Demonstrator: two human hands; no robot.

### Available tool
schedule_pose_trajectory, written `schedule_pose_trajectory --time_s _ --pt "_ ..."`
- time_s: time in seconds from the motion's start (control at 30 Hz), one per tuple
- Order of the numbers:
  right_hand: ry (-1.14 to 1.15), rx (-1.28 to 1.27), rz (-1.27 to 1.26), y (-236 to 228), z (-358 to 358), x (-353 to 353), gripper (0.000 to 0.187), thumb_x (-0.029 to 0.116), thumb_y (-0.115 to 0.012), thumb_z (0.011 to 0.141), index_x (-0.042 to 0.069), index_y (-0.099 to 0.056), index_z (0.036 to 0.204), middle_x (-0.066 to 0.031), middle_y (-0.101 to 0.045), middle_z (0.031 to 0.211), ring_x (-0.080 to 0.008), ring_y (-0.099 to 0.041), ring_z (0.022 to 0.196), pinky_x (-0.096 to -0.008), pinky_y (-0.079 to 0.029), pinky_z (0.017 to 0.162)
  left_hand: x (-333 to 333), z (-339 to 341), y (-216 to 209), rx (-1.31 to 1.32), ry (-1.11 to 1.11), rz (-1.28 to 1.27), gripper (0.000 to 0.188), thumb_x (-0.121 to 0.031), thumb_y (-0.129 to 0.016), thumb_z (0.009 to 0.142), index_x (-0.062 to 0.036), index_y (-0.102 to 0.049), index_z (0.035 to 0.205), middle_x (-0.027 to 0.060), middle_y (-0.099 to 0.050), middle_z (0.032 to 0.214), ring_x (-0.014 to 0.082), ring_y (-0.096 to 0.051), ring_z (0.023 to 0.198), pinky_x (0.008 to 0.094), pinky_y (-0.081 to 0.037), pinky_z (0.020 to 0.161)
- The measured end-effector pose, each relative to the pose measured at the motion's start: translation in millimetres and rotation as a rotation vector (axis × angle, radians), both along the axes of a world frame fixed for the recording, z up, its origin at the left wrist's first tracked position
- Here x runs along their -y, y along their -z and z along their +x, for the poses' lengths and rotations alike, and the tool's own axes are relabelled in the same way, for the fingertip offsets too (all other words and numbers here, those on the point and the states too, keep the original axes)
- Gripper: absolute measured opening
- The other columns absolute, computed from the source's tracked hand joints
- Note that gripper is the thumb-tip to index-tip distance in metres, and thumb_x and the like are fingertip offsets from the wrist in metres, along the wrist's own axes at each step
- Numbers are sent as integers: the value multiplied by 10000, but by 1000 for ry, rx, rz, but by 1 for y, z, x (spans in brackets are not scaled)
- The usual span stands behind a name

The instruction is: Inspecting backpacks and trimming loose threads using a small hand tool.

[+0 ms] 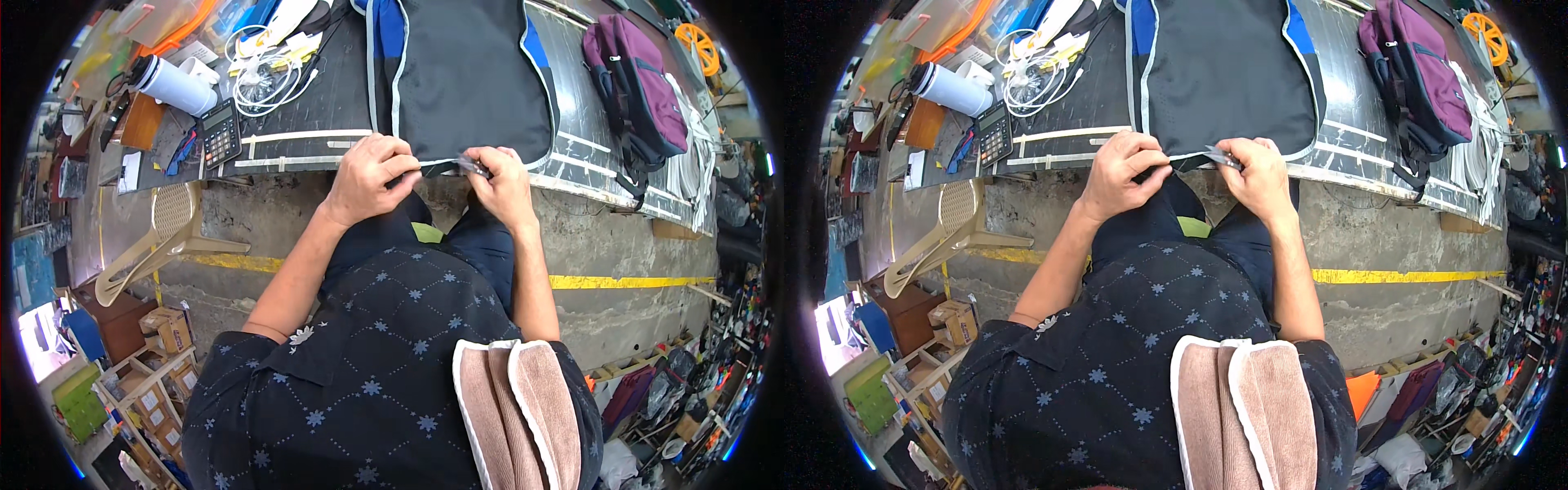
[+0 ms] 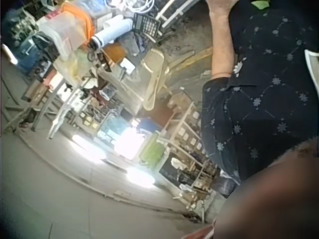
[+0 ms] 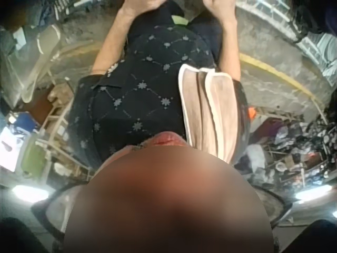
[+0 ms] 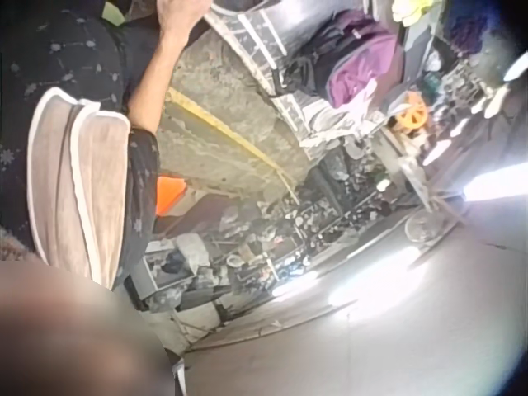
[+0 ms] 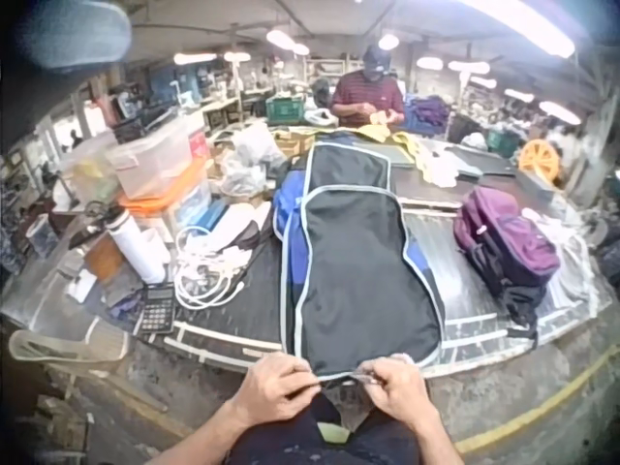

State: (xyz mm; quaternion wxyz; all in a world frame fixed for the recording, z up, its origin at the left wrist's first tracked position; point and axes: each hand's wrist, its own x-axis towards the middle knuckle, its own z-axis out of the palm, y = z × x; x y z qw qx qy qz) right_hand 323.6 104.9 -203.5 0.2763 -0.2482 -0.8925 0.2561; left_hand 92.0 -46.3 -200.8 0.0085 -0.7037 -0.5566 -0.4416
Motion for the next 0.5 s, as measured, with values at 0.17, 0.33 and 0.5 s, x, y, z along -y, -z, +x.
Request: schedule_pose_trajectory --time_s 0.17,0.33,0.5 --pt "37 108 -329 -10 -10 -11 234 238 -754 1018 5 -759 1050 -101 -653 698 -132 -570 612 -335 -473 603 -19 20 21 248 -293 3 176 -35 -820 825 -97 -682 915 57 -661 976 292 -668 804 423 -538 735" --pt "116 139 -410 -1 -19 -22 235 261 -751 1007 34 -776 1064 -116 -673 708 -165 -620 607 -357 -498 628 -25 28 21 -18 -435 2 157 -52 -812 838 -97 -681 914 81 -601 930 310 -652 885 443 -522 778" --pt "52 45 -528 17 -13 -35 264 280 -751 1021 18 -770 1051 -14 -597 671 -61 -497 622 -305 -451 601 -21 37 10 50 -385 -97 265 -206 -888 803 -77 -739 981 73 -637 981 300 -659 948 445 -519 822"
